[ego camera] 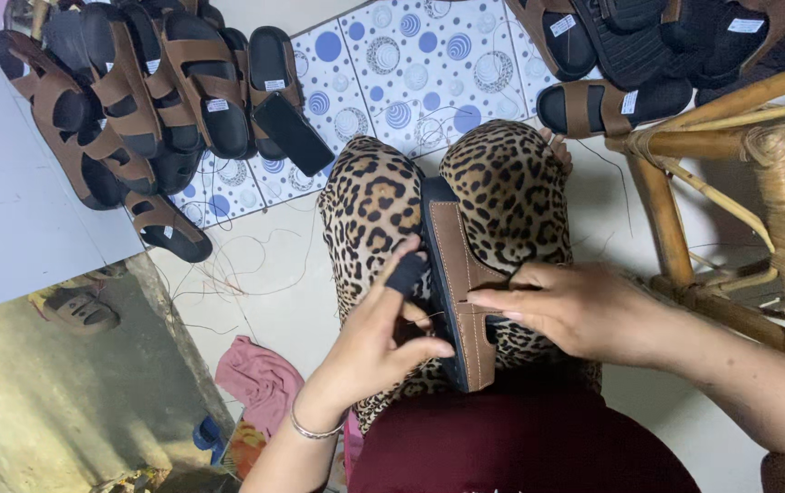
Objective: The person sits on the floor and sews a brown strap onto a black sandal using a needle and thread. They repeatedly push the needle through the strap and pull the thread to secure it.
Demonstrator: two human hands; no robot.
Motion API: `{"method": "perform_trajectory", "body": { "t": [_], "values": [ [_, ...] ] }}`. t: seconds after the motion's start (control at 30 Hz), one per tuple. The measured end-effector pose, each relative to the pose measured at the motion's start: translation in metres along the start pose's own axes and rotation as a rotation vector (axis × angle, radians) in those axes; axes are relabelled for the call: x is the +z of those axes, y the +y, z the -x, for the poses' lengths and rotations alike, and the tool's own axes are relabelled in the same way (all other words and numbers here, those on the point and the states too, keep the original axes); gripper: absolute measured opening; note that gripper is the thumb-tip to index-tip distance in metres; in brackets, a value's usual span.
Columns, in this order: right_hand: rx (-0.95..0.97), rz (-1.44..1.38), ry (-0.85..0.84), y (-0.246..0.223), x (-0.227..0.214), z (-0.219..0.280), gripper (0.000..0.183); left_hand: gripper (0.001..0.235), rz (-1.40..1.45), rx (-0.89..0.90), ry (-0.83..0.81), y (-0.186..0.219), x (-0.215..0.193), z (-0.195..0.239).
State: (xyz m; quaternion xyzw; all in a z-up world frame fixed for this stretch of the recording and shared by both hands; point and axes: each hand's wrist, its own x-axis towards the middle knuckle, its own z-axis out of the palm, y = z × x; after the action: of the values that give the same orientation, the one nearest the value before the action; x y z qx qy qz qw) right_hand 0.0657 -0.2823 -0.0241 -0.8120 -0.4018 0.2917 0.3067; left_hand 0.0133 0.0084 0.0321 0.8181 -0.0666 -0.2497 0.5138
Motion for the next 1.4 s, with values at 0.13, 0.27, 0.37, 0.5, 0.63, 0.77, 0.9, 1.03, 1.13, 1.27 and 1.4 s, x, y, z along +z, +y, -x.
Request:
{"method": "perform_trajectory", "body": {
  "t": [0.13,0.27,0.37,0.5,0.63,0.77,0.9,1.03,1.13,1.27,1.4],
  "values": [
    [0.069,-0.044,-0.06,0.002,0.001,-0.004,0.046,0.097,-0.042,-0.04,-0.083,-0.008,0.007,0.001],
    [0.08,0.076,-0.145,-0.002,-0.008,-0.007,0.052,0.043,-0.079,0.076,0.071,-0.023,0.017,0.001],
    [0.167,0.207,-0.366,-0.022,-0.028,-0.019,0.065,0.044,-0.136,0.116,0.148,-0.028,0.023,0.001],
    [0.245,0.371,-0.557,-0.042,-0.038,-0.023,0.072,0.077,-0.215,0.165,0.205,-0.036,0.029,0.0],
    [0.076,0.25,-0.096,-0.047,-0.025,-0.043,0.028,0.065,-0.206,0.276,0.234,-0.035,0.02,-0.007],
    [0.215,-0.172,-0.24,-0.037,-0.008,-0.049,0.032,0.07,-0.313,0.217,0.269,-0.022,0.017,-0.003],
    [0.14,-0.266,-0.065,-0.028,-0.018,-0.038,0.036,0.015,-0.289,0.163,0.323,-0.034,0.008,0.011],
    [0.107,-0.069,0.038,-0.026,-0.004,-0.029,0.035,0.017,1.377,0.094,-0.143,-0.029,0.004,0.025],
    [-0.004,-0.023,0.193,-0.031,-0.003,-0.022,0.031,0.007,0.62,0.029,0.083,-0.017,0.017,0.013],
    [0.341,0.092,-0.199,-0.033,-0.044,-0.015,0.046,0.019,-0.001,-0.14,0.108,-0.02,0.035,0.013],
    [0.788,0.041,-0.536,0.002,-0.093,0.017,0.076,0.02,0.133,-0.234,0.322,-0.023,0.012,0.016]
  ]
}}
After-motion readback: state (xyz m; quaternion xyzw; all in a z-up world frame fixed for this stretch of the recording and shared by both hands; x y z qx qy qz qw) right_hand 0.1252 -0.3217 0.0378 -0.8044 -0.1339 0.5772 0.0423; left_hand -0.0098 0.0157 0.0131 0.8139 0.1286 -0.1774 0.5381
